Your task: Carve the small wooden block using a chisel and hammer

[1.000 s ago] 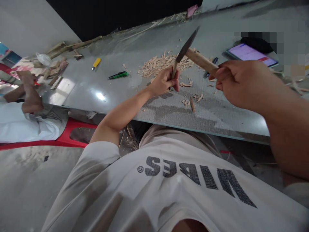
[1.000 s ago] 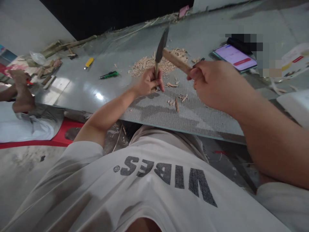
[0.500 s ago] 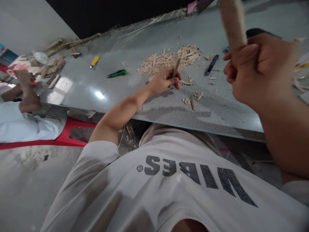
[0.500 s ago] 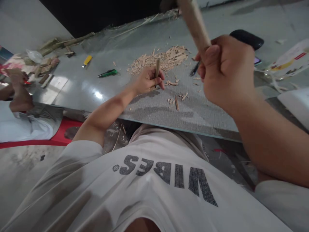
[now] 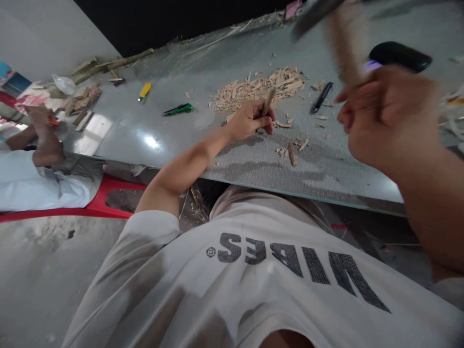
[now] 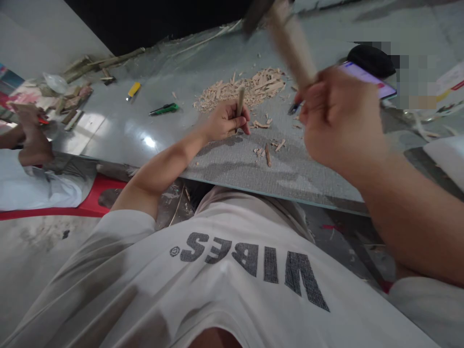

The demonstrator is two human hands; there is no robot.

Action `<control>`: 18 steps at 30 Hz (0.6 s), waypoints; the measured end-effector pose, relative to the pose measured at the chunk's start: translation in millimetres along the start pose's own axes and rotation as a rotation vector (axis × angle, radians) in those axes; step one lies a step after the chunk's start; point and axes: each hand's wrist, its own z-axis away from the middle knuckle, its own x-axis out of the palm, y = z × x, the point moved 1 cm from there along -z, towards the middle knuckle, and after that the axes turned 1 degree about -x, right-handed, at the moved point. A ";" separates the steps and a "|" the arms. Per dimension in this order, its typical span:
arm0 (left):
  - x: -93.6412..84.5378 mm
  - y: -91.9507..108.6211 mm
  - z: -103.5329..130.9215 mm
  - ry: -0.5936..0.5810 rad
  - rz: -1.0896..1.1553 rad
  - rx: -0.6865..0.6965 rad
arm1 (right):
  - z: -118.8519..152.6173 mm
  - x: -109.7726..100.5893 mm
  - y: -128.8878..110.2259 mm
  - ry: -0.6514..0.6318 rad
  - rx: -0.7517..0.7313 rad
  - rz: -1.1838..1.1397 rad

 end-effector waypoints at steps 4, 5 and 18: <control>-0.7 0.7 -0.5 -0.035 -0.005 0.017 | 1.5 0.1 0.1 -0.116 0.047 0.133; -0.4 1.3 -0.6 -0.043 -0.003 0.022 | 2.1 -0.7 -1.2 -0.039 0.023 0.096; 0.3 6.3 5.2 -0.037 -0.023 -0.016 | -3.2 -0.3 4.9 0.105 0.026 0.031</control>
